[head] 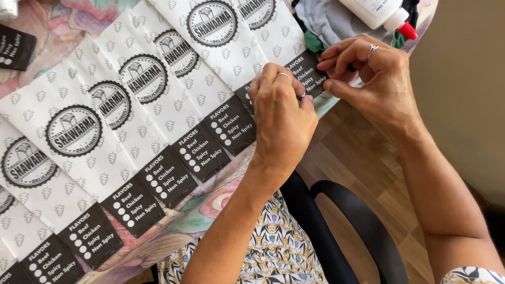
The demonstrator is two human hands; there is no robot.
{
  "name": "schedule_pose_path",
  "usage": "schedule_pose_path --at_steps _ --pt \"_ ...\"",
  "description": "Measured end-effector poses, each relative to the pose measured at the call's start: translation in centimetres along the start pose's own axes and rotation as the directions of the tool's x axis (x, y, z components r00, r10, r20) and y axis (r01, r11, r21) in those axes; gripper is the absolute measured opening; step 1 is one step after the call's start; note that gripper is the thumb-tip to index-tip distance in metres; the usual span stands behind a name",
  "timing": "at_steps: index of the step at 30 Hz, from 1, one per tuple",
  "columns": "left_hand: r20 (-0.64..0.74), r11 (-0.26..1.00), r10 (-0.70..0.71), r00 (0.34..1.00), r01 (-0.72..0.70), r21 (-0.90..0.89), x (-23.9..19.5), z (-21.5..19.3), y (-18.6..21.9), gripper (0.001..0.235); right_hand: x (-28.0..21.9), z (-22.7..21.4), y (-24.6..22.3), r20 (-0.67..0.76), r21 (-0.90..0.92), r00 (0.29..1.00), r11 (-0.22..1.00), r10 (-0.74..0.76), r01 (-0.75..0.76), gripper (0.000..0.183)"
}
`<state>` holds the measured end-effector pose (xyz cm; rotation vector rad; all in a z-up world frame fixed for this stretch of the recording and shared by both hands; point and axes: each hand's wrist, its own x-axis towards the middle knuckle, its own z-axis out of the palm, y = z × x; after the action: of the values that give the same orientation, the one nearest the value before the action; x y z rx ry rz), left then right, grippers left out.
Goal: The person arranges printed paper labels on a table, then applies glue from a bottle to the edges of the labels and presses them down to adhere them to the surface.
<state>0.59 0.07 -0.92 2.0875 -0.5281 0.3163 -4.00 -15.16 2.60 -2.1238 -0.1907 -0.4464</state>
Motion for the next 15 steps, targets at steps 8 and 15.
schedule_pose_path --at_steps 8,15 --pt "0.0 0.995 -0.009 1.0 0.009 -0.098 -0.1 -0.6 -0.2 0.027 -0.5 1.4 1.5 -0.083 0.146 0.995 0.989 0.052 -0.039 0.033" --pt "0.063 0.997 -0.017 0.998 0.012 0.075 0.0 0.0 0.7 0.012 -0.6 1.7 1.8 -0.103 -0.045 0.99 0.995 -0.092 0.087 0.028"
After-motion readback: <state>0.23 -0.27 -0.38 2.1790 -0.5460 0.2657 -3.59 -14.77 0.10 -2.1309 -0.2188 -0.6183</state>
